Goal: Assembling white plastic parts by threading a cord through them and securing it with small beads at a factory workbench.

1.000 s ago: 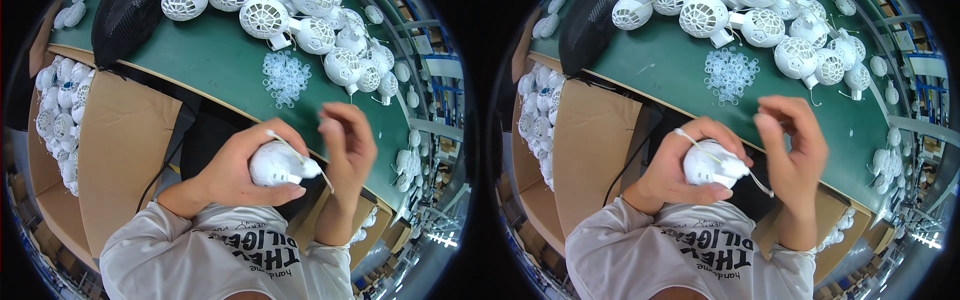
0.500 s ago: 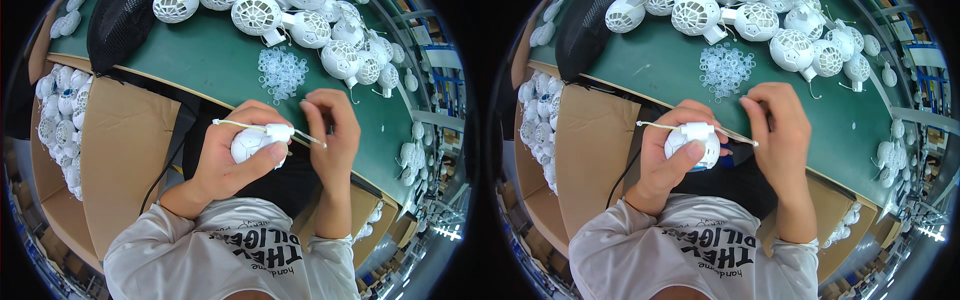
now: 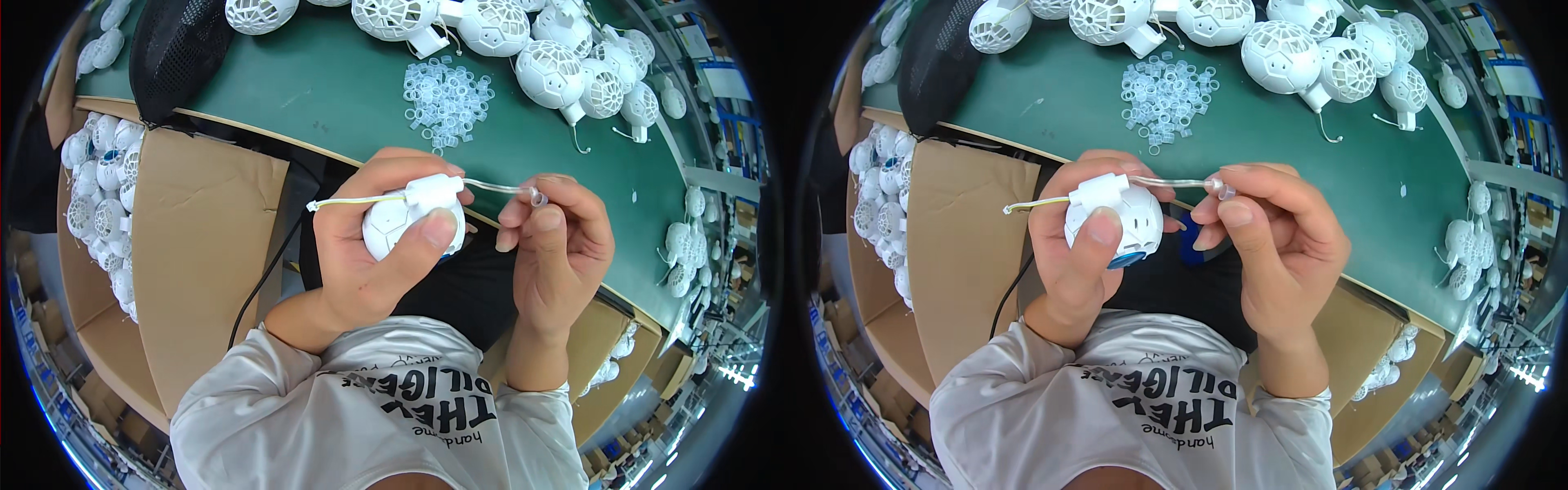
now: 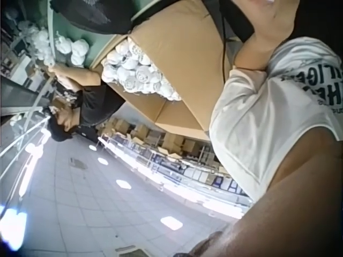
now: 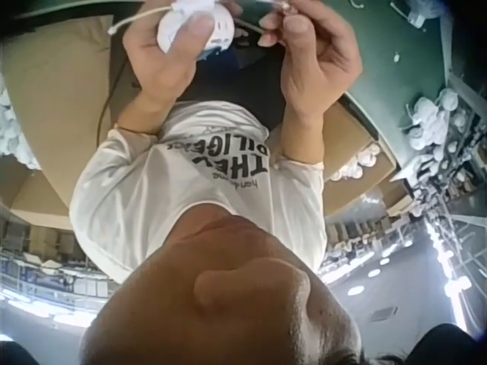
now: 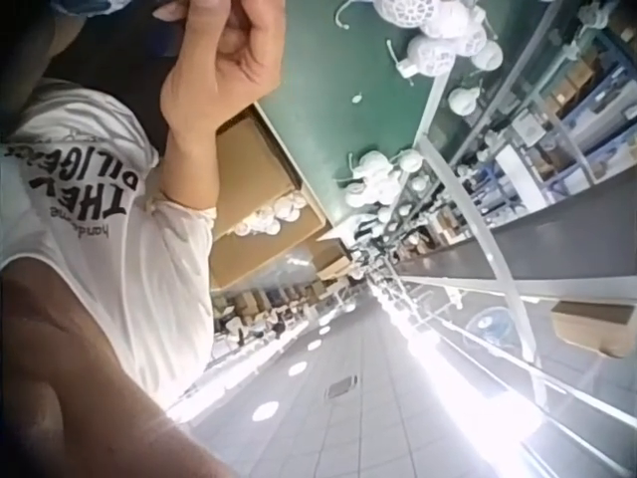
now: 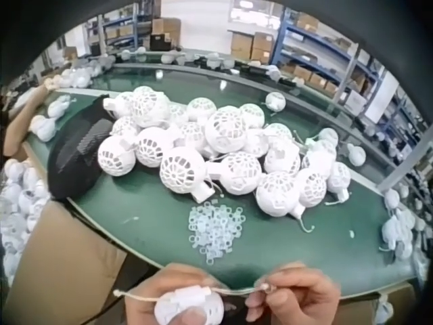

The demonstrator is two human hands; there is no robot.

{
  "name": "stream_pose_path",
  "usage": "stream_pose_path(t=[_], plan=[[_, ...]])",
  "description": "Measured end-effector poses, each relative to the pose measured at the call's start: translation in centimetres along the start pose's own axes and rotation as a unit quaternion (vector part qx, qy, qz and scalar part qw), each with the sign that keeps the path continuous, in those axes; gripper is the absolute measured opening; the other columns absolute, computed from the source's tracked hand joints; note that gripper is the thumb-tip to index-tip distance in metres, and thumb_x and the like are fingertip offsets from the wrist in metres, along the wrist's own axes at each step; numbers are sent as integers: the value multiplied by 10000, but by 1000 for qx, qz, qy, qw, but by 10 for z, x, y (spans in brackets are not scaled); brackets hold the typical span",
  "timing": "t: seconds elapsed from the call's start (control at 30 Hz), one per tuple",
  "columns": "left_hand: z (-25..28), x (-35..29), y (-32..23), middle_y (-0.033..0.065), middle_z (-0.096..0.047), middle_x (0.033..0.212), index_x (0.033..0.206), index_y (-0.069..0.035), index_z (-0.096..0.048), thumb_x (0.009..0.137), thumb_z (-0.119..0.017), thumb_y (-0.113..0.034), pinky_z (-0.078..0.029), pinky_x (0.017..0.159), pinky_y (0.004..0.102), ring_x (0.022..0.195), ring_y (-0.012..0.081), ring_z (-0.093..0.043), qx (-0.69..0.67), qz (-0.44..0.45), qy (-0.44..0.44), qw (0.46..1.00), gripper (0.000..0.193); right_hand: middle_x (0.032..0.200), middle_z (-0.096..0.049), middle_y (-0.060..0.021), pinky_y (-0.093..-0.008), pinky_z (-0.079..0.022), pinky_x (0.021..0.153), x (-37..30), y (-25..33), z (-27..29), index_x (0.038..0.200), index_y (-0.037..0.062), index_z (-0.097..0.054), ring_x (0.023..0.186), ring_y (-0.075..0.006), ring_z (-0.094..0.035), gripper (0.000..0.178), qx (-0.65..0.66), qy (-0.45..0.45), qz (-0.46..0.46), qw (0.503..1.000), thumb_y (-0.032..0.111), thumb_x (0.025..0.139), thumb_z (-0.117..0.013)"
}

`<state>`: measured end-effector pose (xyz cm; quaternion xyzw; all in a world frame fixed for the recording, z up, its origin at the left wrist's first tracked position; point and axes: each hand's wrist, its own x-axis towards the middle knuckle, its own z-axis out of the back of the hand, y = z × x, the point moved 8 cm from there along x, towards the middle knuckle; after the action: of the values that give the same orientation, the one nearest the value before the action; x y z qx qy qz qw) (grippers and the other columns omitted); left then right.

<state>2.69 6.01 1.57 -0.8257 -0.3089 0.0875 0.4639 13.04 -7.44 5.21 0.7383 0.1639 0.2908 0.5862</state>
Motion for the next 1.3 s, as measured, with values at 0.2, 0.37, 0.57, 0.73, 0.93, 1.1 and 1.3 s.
stream_pose_path(t=[0.2,0.37,0.57,0.73,0.93,1.1,1.3], plan=[[-3,-1,-2,178,-627,1149,1151,63,-628,915,-672,-45,-541,815,308,958,193,-670,29,-9,12,999,263,1081,-647,-193,-276,-601,666,-2,1,3,1141,-75,-640,841,-200,-692,183,73,-17,-8,997,-39,969,-590],[-6,-4,-1,174,-628,1137,1142,57,-634,912,-682,-57,-532,799,296,935,183,-661,18,-6,39,999,261,1073,-649,-194,-277,-595,670,-2,3,3,1134,-82,-642,849,-197,-692,181,57,-4,-22,998,-48,962,-596],[-9,-1,-1,170,-626,1114,1156,47,-629,910,-694,-69,-533,789,295,960,171,-654,122,-57,98,986,280,1008,-669,-186,-260,-562,628,-3,11,-1,1067,-88,-670,805,-187,-691,166,36,26,-11,999,-90,902,-658],[-20,-12,25,133,-633,1109,1222,26,-552,930,-699,-113,-530,836,291,990,147,-643,-128,143,49,980,355,914,-685,-161,-242,-529,591,-1,34,8,1028,-84,-680,721,-173,-682,190,-95,1,20,995,-112,842,-712],[-33,-18,38,97,-620,1143,1220,-4,-526,923,-719,-154,-499,856,284,1015,138,-615,-134,236,123,955,384,795,-646,-145,-214,-451,487,-3,54,3,1047,-67,-648,576,-138,-598,220,-210,-3,123,970,-3,862,-749],[-37,-19,26,117,-597,1215,1251,21,-535,891,-721,-111,-456,892,291,1054,173,-578,44,84,186,978,426,755,-619,-141,-208,-423,454,-7,65,-2,1043,-54,-628,533,-129,-557,219,-238,-2,161,958,57,896,-747],[-35,-15,8,183,-630,1128,1154,66,-576,839,-753,-120,-493,816,313,973,221,-613,181,-94,182,962,406,749,-619,-145,-211,-427,455,-14,70,-7,1019,-46,-624,528,-141,-559,214,-237,12,171,956,17,863,-756]])
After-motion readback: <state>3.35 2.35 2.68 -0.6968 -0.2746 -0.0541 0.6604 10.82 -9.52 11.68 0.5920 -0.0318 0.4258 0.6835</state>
